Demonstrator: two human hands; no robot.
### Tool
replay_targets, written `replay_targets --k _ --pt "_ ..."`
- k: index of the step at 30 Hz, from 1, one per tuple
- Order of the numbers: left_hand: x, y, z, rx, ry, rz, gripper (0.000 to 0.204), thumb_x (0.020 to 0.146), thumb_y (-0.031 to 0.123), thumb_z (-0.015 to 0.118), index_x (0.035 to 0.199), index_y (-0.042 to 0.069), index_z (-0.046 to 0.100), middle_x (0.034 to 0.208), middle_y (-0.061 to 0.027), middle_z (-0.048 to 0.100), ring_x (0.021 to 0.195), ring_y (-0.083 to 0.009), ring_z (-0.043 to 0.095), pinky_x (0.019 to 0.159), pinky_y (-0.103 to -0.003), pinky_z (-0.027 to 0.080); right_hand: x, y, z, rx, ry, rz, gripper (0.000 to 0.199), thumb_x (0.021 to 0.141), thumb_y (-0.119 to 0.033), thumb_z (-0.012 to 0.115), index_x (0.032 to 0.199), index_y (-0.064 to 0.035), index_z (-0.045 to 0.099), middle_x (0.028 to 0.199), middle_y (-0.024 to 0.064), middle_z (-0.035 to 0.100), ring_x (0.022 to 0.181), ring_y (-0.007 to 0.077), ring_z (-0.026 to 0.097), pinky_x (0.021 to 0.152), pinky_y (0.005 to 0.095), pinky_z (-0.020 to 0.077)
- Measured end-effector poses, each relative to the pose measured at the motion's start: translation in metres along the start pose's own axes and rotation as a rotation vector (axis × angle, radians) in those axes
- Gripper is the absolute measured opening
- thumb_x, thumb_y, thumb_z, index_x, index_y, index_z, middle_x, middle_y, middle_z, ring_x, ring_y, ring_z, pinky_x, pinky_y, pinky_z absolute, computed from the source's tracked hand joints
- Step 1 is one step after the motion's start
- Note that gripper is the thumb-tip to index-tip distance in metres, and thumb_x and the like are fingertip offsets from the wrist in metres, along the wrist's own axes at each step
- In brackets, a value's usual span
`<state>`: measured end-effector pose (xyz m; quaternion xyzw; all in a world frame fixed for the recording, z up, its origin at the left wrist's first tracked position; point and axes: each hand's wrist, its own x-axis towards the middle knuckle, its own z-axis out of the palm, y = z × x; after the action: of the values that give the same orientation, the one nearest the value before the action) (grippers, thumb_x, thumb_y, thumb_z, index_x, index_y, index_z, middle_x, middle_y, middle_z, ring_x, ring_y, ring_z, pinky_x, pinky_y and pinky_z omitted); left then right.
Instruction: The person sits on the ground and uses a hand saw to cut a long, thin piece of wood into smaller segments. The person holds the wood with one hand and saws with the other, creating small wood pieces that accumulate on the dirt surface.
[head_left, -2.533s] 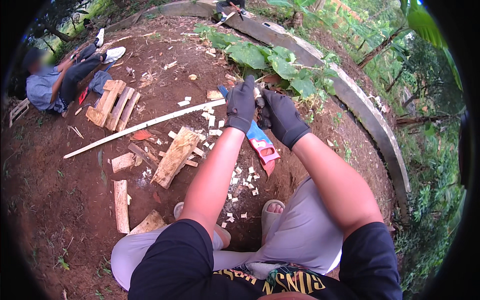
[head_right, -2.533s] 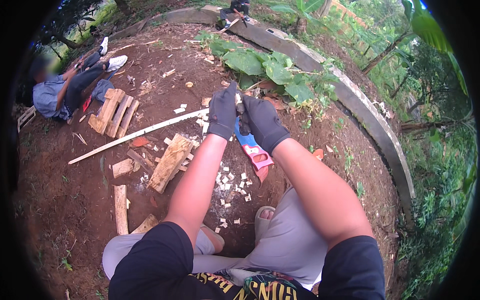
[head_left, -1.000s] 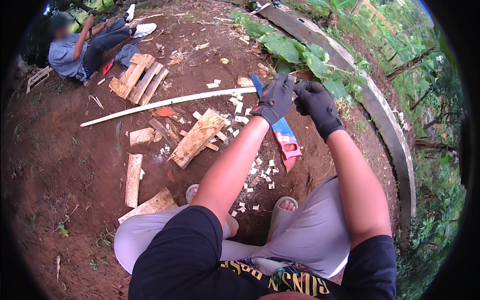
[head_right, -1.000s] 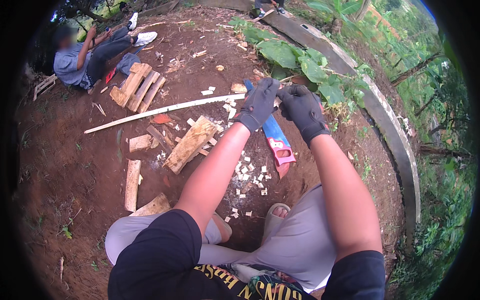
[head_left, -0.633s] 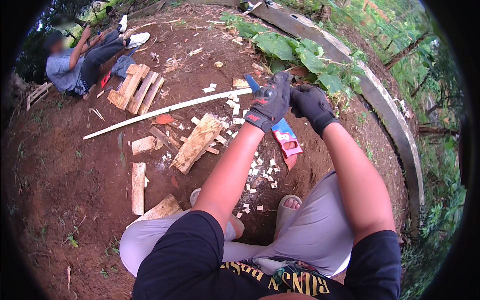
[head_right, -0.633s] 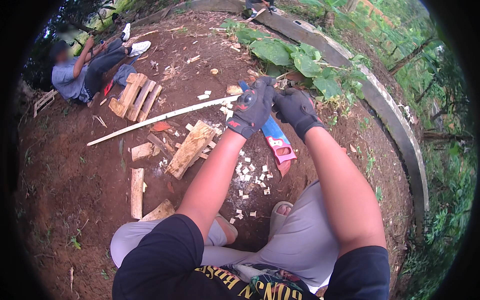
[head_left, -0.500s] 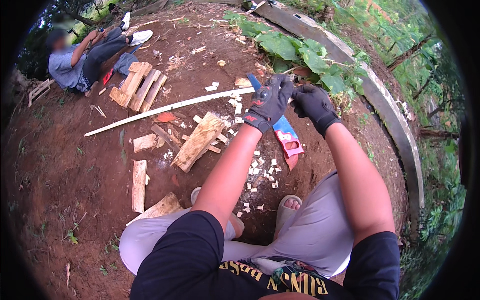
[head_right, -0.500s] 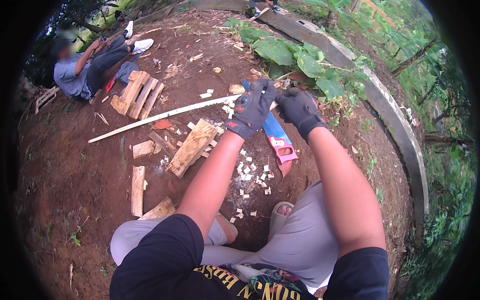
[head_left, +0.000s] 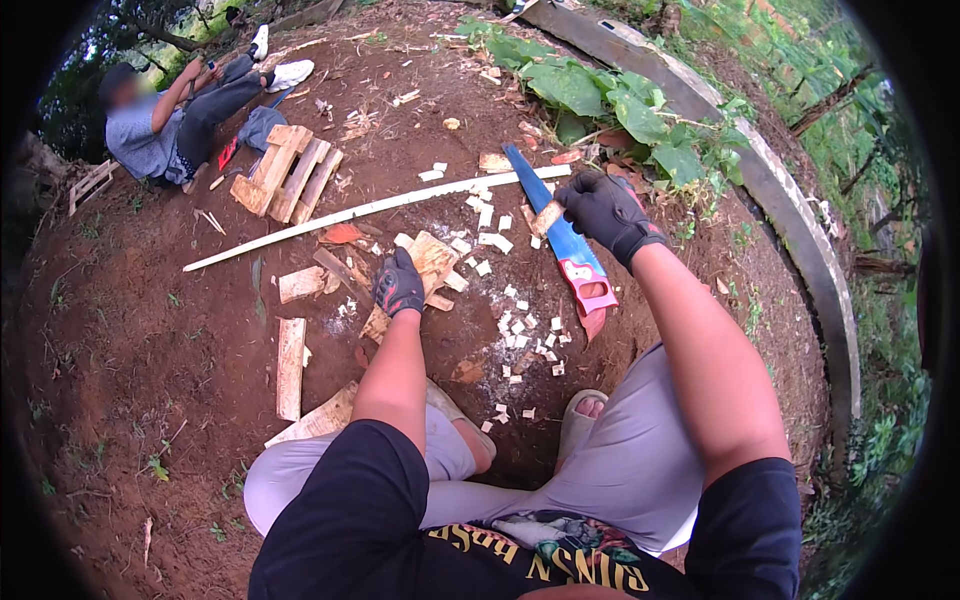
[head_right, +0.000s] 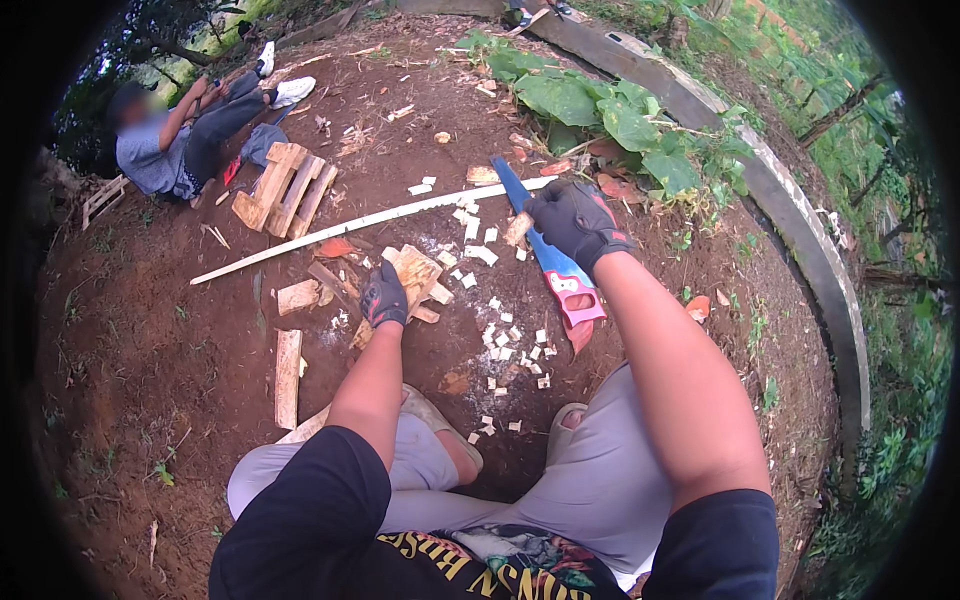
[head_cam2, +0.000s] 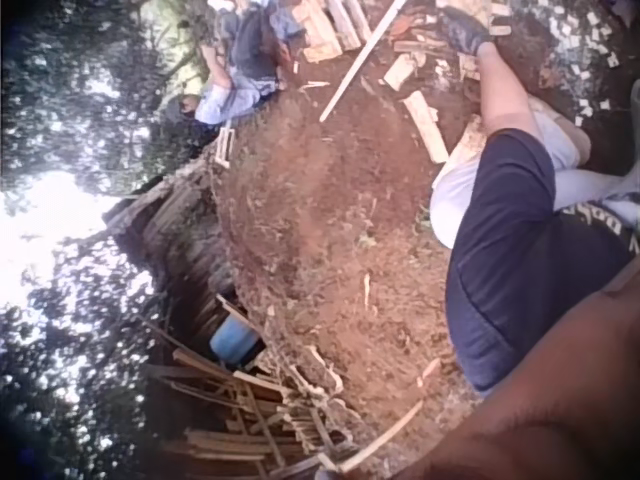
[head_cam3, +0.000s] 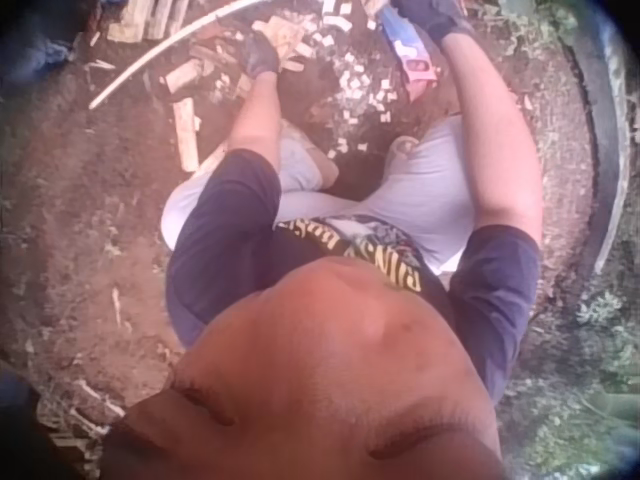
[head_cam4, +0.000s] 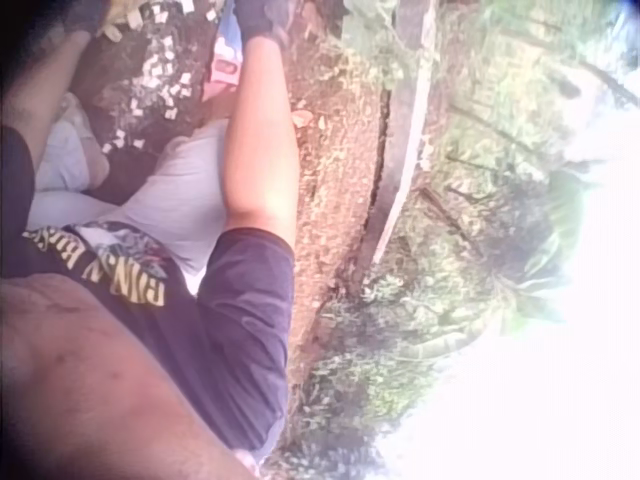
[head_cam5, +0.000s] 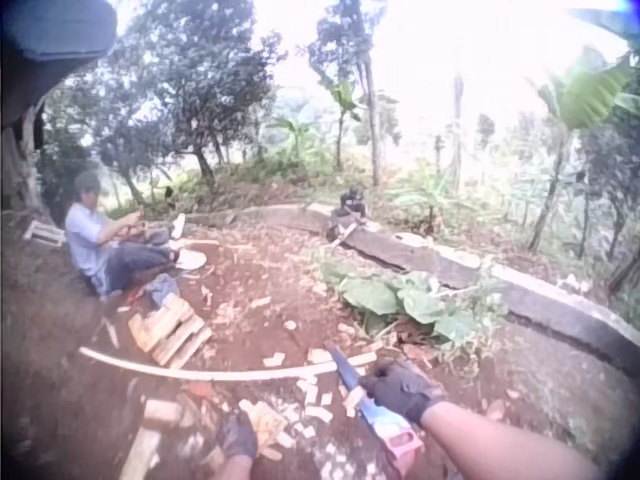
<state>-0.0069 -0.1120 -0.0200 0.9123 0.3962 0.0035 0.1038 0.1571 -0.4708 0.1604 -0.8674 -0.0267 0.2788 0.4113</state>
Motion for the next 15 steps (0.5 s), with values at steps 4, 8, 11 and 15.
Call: replay_targets --k 4,8,11,15 --pt "-0.020 0.021 -0.002 0.066 -0.066 0.179 0.064 0.113 0.056 0.041 0.114 0.008 0.083 0.116 -0.0220 0.080 0.111 -0.0434 0.074 0.104 -0.056 0.053 0.009 0.008 0.011 -0.041 -0.037 -0.048 0.041 0.097 -0.044 0.071 0.109 -0.0062 0.082 0.093 0.0127 0.083 0.087 0.0268 0.080 0.086 0.0415 0.0595" --pt "-0.016 0.047 -0.007 0.111 -0.224 0.649 0.051 0.112 0.048 0.047 0.115 0.011 0.082 0.115 -0.0189 0.080 0.113 -0.0420 0.072 0.110 -0.055 0.050 0.015 0.006 0.024 -0.129 -0.039 -0.136 0.032 0.103 -0.036 0.072 0.101 -0.0047 0.079 0.083 0.0070 0.080 0.069 0.0151 0.074 0.069 0.0346 0.0586" --pt "-0.004 0.060 -0.003 0.124 -0.256 0.841 0.041 0.111 0.039 0.051 0.110 0.011 0.080 0.122 -0.0150 0.078 0.120 -0.0376 0.069 0.115 -0.056 0.045 0.017 0.008 0.027 -0.189 -0.049 -0.162 0.033 0.103 -0.036 0.072 0.102 -0.0041 0.079 0.084 0.0073 0.081 0.068 0.0151 0.074 0.069 0.0342 0.0579" --pt "-0.004 0.055 0.018 0.068 0.191 0.285 0.047 0.109 0.047 0.055 0.130 0.008 0.070 0.141 -0.0173 0.068 0.135 -0.0385 0.060 0.123 -0.058 0.037 0.017 0.008 0.026 -0.155 -0.113 -0.050 0.042 0.095 -0.045 0.071 0.111 -0.0073 0.084 0.098 0.0178 0.082 0.096 0.0341 0.080 0.092 0.0439 0.0594"
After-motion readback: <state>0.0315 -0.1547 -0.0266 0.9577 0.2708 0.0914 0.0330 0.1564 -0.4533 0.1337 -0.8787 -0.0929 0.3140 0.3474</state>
